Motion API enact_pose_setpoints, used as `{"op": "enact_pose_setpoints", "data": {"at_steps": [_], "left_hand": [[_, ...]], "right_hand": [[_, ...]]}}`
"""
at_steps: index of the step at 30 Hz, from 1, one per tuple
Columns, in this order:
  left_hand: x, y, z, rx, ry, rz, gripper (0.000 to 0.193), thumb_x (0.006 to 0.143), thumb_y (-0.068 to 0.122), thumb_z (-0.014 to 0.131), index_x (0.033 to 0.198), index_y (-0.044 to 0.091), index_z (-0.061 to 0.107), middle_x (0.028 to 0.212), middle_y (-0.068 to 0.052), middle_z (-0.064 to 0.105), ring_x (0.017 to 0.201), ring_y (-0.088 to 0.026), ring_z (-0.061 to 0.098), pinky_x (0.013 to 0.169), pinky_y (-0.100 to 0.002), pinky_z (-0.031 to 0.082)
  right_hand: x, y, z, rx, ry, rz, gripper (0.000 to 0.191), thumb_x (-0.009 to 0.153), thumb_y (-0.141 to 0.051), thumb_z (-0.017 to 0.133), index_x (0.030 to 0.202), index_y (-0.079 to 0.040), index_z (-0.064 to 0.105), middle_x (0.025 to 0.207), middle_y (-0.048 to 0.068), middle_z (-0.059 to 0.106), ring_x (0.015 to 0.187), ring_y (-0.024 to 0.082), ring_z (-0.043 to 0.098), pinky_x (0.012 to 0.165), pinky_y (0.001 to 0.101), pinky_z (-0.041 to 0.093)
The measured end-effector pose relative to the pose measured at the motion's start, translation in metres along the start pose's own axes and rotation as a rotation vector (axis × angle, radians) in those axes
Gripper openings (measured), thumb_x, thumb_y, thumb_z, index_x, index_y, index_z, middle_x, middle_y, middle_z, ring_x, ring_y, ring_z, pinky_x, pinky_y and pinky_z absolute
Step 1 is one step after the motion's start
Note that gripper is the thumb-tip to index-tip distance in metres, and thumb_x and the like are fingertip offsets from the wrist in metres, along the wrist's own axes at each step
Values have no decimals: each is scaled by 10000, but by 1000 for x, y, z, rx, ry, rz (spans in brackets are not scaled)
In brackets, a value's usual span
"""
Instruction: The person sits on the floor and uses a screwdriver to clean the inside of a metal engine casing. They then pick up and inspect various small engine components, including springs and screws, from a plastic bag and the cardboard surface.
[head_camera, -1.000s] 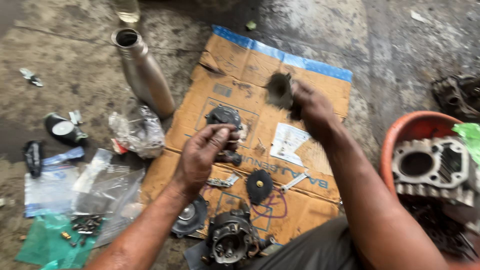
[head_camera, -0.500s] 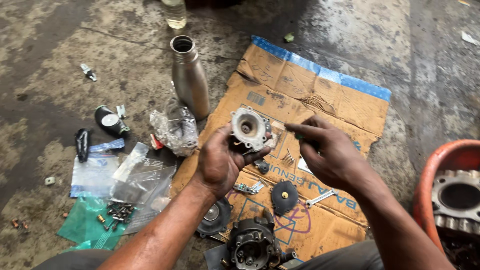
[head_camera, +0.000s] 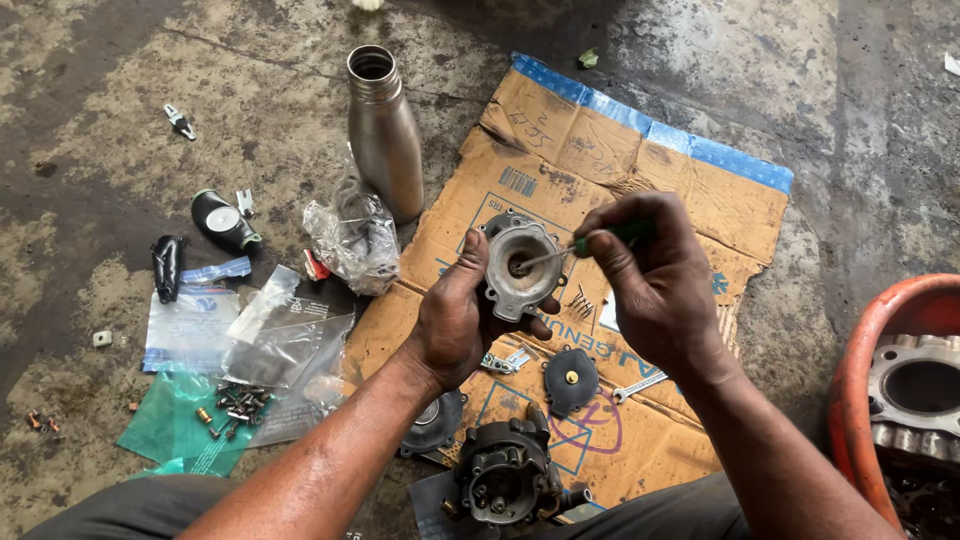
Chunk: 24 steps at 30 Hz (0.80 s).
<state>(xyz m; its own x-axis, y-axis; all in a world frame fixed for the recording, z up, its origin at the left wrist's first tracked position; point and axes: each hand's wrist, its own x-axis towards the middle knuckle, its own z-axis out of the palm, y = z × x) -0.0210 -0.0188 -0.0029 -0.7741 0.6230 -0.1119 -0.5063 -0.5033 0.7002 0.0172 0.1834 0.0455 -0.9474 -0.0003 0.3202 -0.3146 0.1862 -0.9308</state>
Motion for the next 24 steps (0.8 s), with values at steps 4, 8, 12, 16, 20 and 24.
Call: {"op": "enact_pose_setpoints", "data": {"at_steps": [4,8,12,16,20,24], "left_hand": [[0,0,0,14,-21,17,702,1033,625,289,1406,68,499,1172,-128,682,961,-247,720,728,-396,637],[2,-3,-2,4,-39,46,706,1062,615,304,1375,29,543,1180,-128,690,969,-245,710,751,-400,637],[3,-3,-4,21,9,21,716,1043,628,306,1353,32,554,1158,-134,708,980,-248,726,766,-381,633],[4,1,-4,26,56,3,735,1015,643,321,1339,31,567,1147,-135,712,983,-242,733,763,-380,625],[3,0,-4,62,0,11,737,1024,644,323,1337,22,565,1120,-151,705,971,-246,728,783,-385,632],[4,2,-5,122,-1,105,657,1060,566,422,1360,2,572,1155,-145,687,1008,-213,713,872,-362,629]], "right_hand": [[-3,3,5,-38,-41,-91,200,1088,38,536,1192,-65,400,1161,105,651,1116,163,665,993,333,579],[-5,2,11,-115,-90,-135,254,1067,108,523,1186,-74,392,1159,114,629,1117,181,660,987,326,578],[-6,-1,16,-372,-116,-278,283,1020,126,563,1133,-84,411,1149,120,663,1068,188,688,916,310,575],[-6,-5,21,-181,-121,-234,263,1061,119,538,1167,-73,392,1171,124,642,1102,197,679,971,329,580],[0,-11,22,-361,-126,-278,244,1037,67,601,1166,-62,439,1156,123,686,1049,198,725,883,314,604],[3,-18,18,-694,-118,-411,216,972,-111,747,1117,-65,594,1020,111,749,888,193,756,713,303,599]]}}
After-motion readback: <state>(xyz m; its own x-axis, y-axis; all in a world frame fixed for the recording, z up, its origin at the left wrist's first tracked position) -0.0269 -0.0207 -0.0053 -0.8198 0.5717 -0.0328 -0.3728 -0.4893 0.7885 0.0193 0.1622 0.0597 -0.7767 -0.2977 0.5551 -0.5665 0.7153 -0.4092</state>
